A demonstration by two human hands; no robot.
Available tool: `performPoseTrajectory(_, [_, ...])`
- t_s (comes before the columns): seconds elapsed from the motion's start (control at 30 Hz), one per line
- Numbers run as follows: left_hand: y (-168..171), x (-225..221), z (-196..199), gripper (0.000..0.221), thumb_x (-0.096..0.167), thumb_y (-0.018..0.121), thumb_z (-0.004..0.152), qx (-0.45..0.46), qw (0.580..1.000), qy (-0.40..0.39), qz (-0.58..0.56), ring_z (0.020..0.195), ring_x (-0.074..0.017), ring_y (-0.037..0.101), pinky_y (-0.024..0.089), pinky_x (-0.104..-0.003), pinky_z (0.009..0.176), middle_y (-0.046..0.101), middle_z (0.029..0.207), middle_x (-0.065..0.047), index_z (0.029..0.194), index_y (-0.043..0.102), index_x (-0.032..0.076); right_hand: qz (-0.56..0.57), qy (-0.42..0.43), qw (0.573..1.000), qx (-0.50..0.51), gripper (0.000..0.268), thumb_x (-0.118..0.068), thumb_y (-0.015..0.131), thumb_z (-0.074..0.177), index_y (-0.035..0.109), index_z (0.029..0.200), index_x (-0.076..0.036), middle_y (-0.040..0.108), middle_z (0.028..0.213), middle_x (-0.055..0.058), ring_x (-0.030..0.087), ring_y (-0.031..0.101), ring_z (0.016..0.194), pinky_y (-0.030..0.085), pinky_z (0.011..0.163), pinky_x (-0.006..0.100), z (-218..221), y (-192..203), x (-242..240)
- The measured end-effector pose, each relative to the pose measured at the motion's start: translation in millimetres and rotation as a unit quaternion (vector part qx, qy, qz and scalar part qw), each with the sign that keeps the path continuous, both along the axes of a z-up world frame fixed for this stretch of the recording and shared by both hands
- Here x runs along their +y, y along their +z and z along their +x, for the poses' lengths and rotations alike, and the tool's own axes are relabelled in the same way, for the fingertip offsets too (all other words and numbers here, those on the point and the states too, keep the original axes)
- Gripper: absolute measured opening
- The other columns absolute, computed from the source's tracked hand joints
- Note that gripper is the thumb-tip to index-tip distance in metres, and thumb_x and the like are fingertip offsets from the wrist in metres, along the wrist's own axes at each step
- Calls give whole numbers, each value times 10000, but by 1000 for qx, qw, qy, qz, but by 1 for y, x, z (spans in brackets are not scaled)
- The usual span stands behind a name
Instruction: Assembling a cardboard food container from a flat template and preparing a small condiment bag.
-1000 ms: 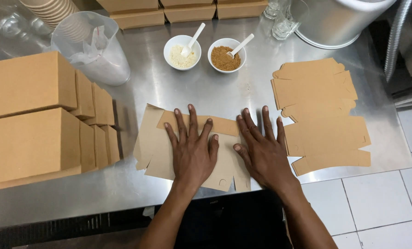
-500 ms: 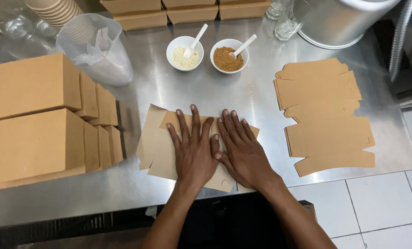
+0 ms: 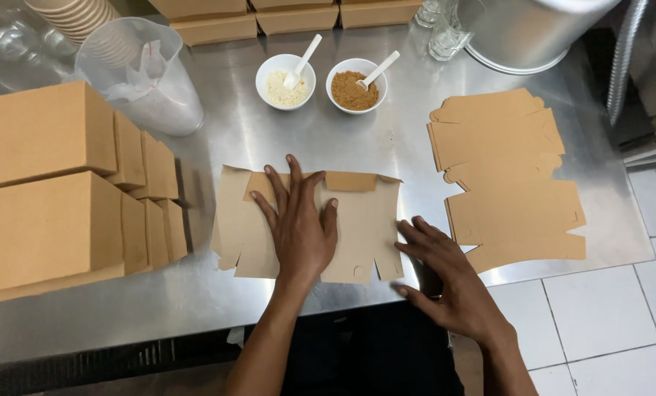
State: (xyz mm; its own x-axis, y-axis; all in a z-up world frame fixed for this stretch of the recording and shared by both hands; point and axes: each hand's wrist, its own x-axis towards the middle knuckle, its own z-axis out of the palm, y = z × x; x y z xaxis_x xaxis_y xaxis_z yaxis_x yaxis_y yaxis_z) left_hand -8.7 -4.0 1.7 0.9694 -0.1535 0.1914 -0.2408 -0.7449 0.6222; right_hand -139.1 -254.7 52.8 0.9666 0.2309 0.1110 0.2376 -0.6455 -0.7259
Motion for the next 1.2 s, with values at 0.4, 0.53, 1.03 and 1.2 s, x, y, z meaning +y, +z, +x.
performPoseTrajectory(0.4, [34,0,-22,307,-15,650,1152,-100,952,-225,-182,1760,-489,444,361,-726,1458,579,1773,-159,1444,723,42,0,-113,991,-74,198,-210,735,1117,837,1278,-156,831,1528,19,308,697,1570,489,1253,478,4,-33,10])
performPoseTrajectory(0.53, [20,3,-20,399,137,645,1199,-35,941,-334,-49,1782,-447,362,310,-669,1447,485,1861,-124,1592,667,72,10,-131,988,-83,196,-188,705,1141,836,1278,-138,852,1480,30,304,725,1539,494,1273,468,9,-26,18])
performPoseTrajectory(1.03, [27,-15,9,324,353,637,1212,48,950,-302,57,1585,-363,526,463,-599,1218,589,1594,-72,1481,678,177,5,-233,970,-67,326,-178,825,1083,823,1404,-120,833,1404,127,414,694,1375,513,1144,553,57,-12,33])
performPoseTrajectory(1.2, [17,-26,14,294,387,649,1200,-30,960,-261,100,1514,-348,527,418,-598,1218,583,1546,-66,1436,664,211,-41,-245,967,-53,480,-223,822,1079,729,1521,-61,766,1488,205,490,624,1383,482,1135,612,60,-12,38])
